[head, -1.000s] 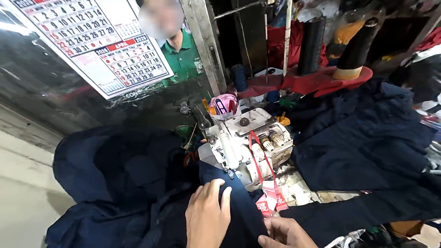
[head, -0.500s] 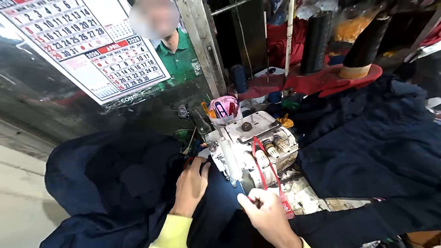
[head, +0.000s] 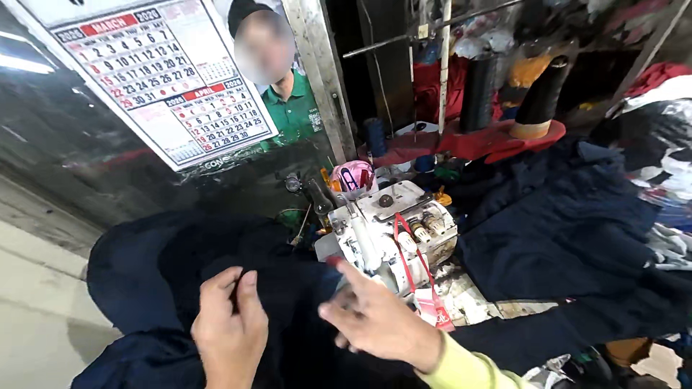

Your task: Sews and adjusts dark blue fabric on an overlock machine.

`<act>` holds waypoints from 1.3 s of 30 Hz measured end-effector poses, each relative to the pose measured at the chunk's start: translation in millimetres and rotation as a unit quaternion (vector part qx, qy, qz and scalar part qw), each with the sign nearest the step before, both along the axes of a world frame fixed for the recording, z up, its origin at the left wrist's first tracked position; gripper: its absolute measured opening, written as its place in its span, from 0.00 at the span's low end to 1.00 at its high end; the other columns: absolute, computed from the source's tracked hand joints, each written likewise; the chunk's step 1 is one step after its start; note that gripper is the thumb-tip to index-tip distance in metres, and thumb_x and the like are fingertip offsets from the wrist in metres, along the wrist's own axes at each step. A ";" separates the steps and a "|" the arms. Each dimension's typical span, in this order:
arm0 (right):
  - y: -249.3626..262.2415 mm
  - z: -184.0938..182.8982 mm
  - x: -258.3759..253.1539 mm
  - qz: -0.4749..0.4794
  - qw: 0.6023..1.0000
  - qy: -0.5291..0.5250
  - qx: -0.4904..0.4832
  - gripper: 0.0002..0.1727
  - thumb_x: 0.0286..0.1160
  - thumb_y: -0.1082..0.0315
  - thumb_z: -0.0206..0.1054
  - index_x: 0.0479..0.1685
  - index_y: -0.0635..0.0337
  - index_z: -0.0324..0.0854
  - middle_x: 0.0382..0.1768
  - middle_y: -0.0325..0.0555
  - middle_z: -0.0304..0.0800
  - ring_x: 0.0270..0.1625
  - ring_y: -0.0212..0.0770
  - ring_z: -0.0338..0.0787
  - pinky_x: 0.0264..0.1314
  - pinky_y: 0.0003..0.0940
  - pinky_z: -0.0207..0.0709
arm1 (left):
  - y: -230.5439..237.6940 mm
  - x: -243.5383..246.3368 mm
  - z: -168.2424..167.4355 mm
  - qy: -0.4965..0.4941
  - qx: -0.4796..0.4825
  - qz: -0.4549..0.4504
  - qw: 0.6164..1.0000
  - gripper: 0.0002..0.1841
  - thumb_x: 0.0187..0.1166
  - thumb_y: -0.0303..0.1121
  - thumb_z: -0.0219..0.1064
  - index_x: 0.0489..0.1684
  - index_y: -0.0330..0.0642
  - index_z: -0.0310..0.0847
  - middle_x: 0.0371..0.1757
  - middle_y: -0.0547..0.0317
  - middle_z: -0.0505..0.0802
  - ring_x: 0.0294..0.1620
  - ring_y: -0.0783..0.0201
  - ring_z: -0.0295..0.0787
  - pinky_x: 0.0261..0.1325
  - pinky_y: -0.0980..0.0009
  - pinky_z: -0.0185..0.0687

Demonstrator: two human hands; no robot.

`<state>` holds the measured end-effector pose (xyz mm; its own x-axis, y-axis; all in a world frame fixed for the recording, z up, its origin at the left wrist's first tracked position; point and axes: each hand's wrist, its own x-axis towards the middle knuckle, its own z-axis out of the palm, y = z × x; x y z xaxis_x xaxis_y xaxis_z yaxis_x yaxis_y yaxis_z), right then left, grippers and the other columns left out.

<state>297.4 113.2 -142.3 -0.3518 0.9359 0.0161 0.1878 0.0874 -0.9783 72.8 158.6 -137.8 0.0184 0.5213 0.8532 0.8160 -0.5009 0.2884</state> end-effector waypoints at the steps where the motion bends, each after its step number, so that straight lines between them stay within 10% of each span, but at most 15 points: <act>1: 9.4 1.5 -9.5 0.003 1.000 0.020 -0.023 0.41 0.87 0.53 0.63 0.96 0.40 0.44 0.50 0.44 0.91 0.32 0.39 0.92 0.33 0.36 0.88 | -7.5 -4.7 -0.3 0.002 0.022 -0.002 1.000 0.16 0.87 0.31 0.61 0.50 0.18 0.80 0.41 0.34 0.90 0.40 0.57 0.90 0.49 0.64 0.87; 3: 14.7 -18.8 -9.5 0.053 0.998 0.007 -0.021 0.41 0.85 0.54 0.64 0.94 0.46 0.48 0.50 0.47 0.93 0.33 0.42 0.94 0.32 0.41 0.91 | -23.4 -19.6 -6.0 0.023 0.045 -0.021 0.998 0.14 0.88 0.31 0.61 0.48 0.22 0.79 0.39 0.43 0.88 0.38 0.68 0.86 0.46 0.75 0.85; 5: -4.7 -45.4 17.5 0.065 0.998 -0.010 0.012 0.25 0.84 0.56 0.66 0.78 0.51 0.75 0.42 0.44 0.94 0.29 0.42 0.94 0.30 0.43 0.91 | -46.5 -19.1 -20.6 0.035 0.013 -0.052 0.998 0.11 0.88 0.30 0.60 0.49 0.27 0.77 0.38 0.49 0.87 0.38 0.73 0.83 0.46 0.78 0.82; 9: -15.3 -100.2 59.5 -0.239 0.960 0.148 -0.001 0.09 0.82 0.64 0.66 0.49 0.60 0.86 0.32 0.44 0.93 0.19 0.39 0.86 0.18 0.34 0.82 | -60.3 53.3 -71.2 -0.010 -0.070 -0.132 0.989 0.10 0.83 0.35 0.68 0.46 0.36 0.88 0.40 0.54 0.94 0.44 0.67 0.92 0.52 0.69 0.91; 15: -38.7 -107.6 67.3 -0.199 0.976 0.080 0.048 0.12 0.82 0.57 0.68 0.53 0.54 0.87 0.44 0.40 0.92 0.33 0.37 0.91 0.32 0.34 0.89 | -30.1 47.8 -33.5 0.011 -0.200 -0.111 0.973 0.13 0.84 0.44 0.65 0.48 0.47 0.89 0.29 0.71 0.90 0.25 0.78 0.83 0.28 0.77 0.82; 19: -65.7 -97.0 83.9 -0.018 0.998 0.061 0.023 0.19 0.89 0.51 0.61 0.45 0.57 0.87 0.29 0.43 0.91 0.23 0.39 0.88 0.24 0.37 0.86 | -27.2 28.0 -28.4 0.030 -0.230 -0.221 0.947 0.11 0.84 0.45 0.67 0.49 0.51 0.91 0.39 0.73 0.93 0.35 0.78 0.88 0.38 0.77 0.89; 21: -55.4 -89.5 81.0 -0.081 0.992 0.017 0.095 0.17 0.89 0.52 0.61 0.45 0.54 0.88 0.32 0.38 0.93 0.25 0.35 0.90 0.26 0.34 0.87 | -26.4 19.1 -17.4 0.060 -0.260 -0.295 0.917 0.10 0.84 0.45 0.67 0.49 0.54 0.91 0.43 0.72 0.93 0.41 0.74 0.91 0.43 0.74 0.92; 25: -6.4 -52.2 37.3 -0.030 0.953 -0.055 0.297 0.27 0.73 0.68 0.72 0.74 0.52 0.79 0.68 0.38 0.86 0.65 0.33 0.88 0.67 0.40 0.88 | -21.4 7.3 23.8 0.153 -0.317 -0.397 0.848 0.11 0.84 0.48 0.67 0.47 0.57 0.92 0.44 0.73 0.93 0.44 0.74 0.90 0.48 0.71 0.91; 28: 12.3 -38.0 4.9 0.069 0.903 -0.034 0.423 0.11 0.71 0.69 0.71 0.50 0.62 0.89 0.47 0.44 0.94 0.57 0.39 0.92 0.67 0.44 0.86 | -23.3 -7.6 67.0 0.323 -0.299 -0.328 0.836 0.20 0.86 0.60 0.56 0.38 0.62 0.90 0.33 0.79 0.91 0.36 0.78 0.87 0.40 0.68 0.86; 32: 8.7 -25.0 -17.5 0.145 0.871 -0.137 0.449 0.15 0.88 0.53 0.61 0.42 0.53 0.86 0.25 0.40 0.87 0.30 0.42 0.89 0.34 0.48 0.82 | -19.0 -40.5 108.1 0.558 -0.244 -0.101 0.787 0.33 0.87 0.60 0.50 0.16 0.49 0.86 0.16 0.57 0.86 0.21 0.53 0.87 0.31 0.46 0.82; 34: 6.3 -9.9 -35.7 0.128 0.872 -0.160 0.444 0.14 0.87 0.53 0.62 0.48 0.51 0.87 0.34 0.40 0.91 0.39 0.42 0.92 0.41 0.49 0.85 | -15.3 -37.2 136.7 0.606 -0.364 0.070 0.703 0.33 0.87 0.61 0.51 0.35 0.42 0.93 0.34 0.44 0.94 0.42 0.41 0.93 0.55 0.36 0.80; 37: -13.2 30.9 -64.3 0.099 0.840 -0.158 0.510 0.14 0.86 0.55 0.62 0.48 0.52 0.89 0.49 0.39 0.93 0.59 0.39 0.90 0.68 0.42 0.82 | 7.6 -53.8 155.7 0.610 -0.279 0.140 0.728 0.25 0.82 0.59 0.61 0.46 0.47 0.95 0.48 0.47 0.96 0.51 0.42 0.93 0.63 0.34 0.78; 39: -23.7 33.8 -70.5 0.132 0.816 -0.168 0.537 0.12 0.84 0.56 0.64 0.44 0.53 0.89 0.42 0.40 0.93 0.56 0.40 0.91 0.84 0.45 0.69 | 1.3 -50.8 157.2 0.616 -0.302 0.137 0.715 0.22 0.76 0.57 0.69 0.47 0.49 0.95 0.50 0.49 0.96 0.52 0.44 0.93 0.63 0.36 0.78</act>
<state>226.9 89.6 -108.5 -0.6922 0.3361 0.6387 0.2655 0.9415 -0.2077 22.0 159.9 19.4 0.3872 0.9161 -0.1045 0.6814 -0.3606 -0.6369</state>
